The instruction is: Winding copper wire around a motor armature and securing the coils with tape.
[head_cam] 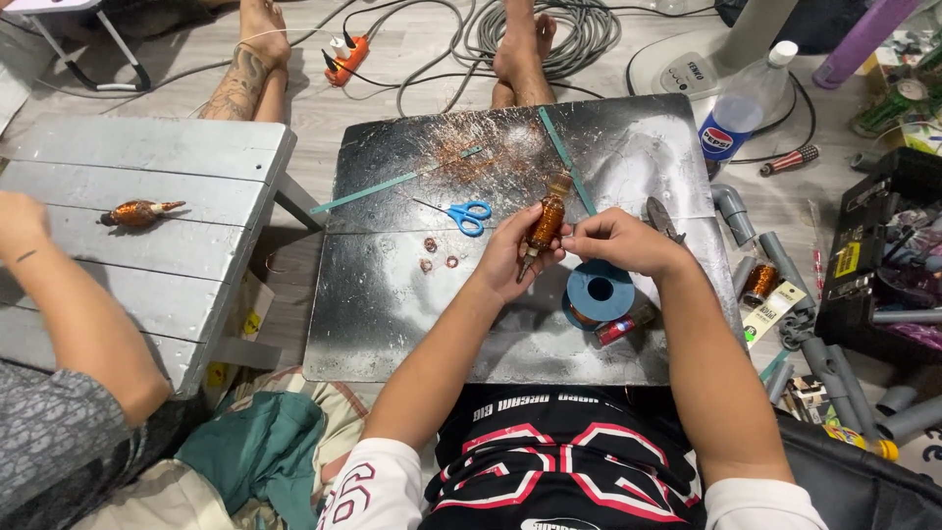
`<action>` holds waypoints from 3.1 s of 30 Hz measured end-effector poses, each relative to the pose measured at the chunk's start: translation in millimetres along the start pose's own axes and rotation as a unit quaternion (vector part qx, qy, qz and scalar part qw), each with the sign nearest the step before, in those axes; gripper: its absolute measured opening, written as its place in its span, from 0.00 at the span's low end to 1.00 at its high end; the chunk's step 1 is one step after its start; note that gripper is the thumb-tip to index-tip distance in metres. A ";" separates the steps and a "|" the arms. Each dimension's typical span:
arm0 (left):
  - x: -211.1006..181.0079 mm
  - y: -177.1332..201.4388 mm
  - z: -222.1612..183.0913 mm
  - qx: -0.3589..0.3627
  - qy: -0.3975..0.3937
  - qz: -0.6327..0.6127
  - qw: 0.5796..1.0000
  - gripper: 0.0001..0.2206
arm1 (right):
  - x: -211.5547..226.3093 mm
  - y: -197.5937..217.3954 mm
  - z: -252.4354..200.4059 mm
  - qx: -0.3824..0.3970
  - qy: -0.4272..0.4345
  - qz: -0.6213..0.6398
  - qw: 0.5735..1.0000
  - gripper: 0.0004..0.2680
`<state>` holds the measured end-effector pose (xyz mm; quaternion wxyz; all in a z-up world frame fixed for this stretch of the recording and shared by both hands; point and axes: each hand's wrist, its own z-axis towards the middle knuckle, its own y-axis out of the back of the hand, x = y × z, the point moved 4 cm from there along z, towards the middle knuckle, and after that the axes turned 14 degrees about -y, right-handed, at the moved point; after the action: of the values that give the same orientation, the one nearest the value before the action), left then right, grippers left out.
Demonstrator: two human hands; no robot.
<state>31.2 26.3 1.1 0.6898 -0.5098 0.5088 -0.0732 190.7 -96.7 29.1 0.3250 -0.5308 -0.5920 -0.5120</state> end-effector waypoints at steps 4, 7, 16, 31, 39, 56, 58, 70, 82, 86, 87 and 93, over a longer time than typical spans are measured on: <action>0.1 0.9 -1.2 0.004 0.003 -0.003 1.000 0.17 | 4.6 -1.9 -1.0 0.003 0.000 -0.005 1.000 0.13; 1.6 1.1 -0.2 0.022 -0.001 -0.006 1.000 0.16 | 15.4 -4.4 -6.6 0.013 0.007 0.004 1.000 0.14; -0.8 -9.5 -5.8 0.040 -0.003 -0.028 0.999 0.16 | 45.5 -10.9 -22.3 0.029 0.001 0.019 0.999 0.16; 18.4 15.9 -0.7 0.041 0.034 -0.018 0.998 0.20 | 38.3 -11.8 -17.5 0.056 0.045 0.033 0.997 0.19; 1.7 -10.1 -8.1 0.059 0.023 0.008 0.998 0.20 | 34.3 -9.4 -13.1 0.049 0.083 0.053 0.994 0.19; -31.2 -37.9 -29.2 0.113 0.039 0.053 0.991 0.24 | 28.6 -8.1 -19.0 0.044 0.097 0.074 0.992 0.19; -27.3 -38.0 -28.4 0.121 0.038 0.043 0.991 0.24 | 24.9 -7.7 -18.5 0.047 0.086 0.069 0.993 0.19; -6.6 -19.8 -11.2 0.092 -0.014 0.105 0.990 0.13 | 36.6 9.8 -17.2 0.036 0.049 0.005 0.998 0.17; -20.7 1.1 8.3 0.076 -0.154 0.109 0.979 0.24 | 87.0 -2.9 -33.1 -0.034 0.032 -0.120 0.992 0.20; -25.2 -12.2 4.0 0.008 -0.082 0.100 0.992 0.15 | 109.4 -3.5 -42.4 -0.046 -0.028 -0.151 0.987 0.21; -25.9 -18.8 2.8 -0.011 -0.053 0.093 0.994 0.14 | 119.5 -2.2 -47.3 -0.059 -0.044 -0.154 0.985 0.22; -50.0 -55.4 -1.0 0.016 -0.053 0.111 0.992 0.16 | 118.7 6.7 -39.4 -0.133 -0.109 -0.157 0.973 0.22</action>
<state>29.9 30.7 75.6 0.7276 -0.4420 0.5241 0.0228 164.1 -99.7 151.5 0.1006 -0.5224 -0.6266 -0.5696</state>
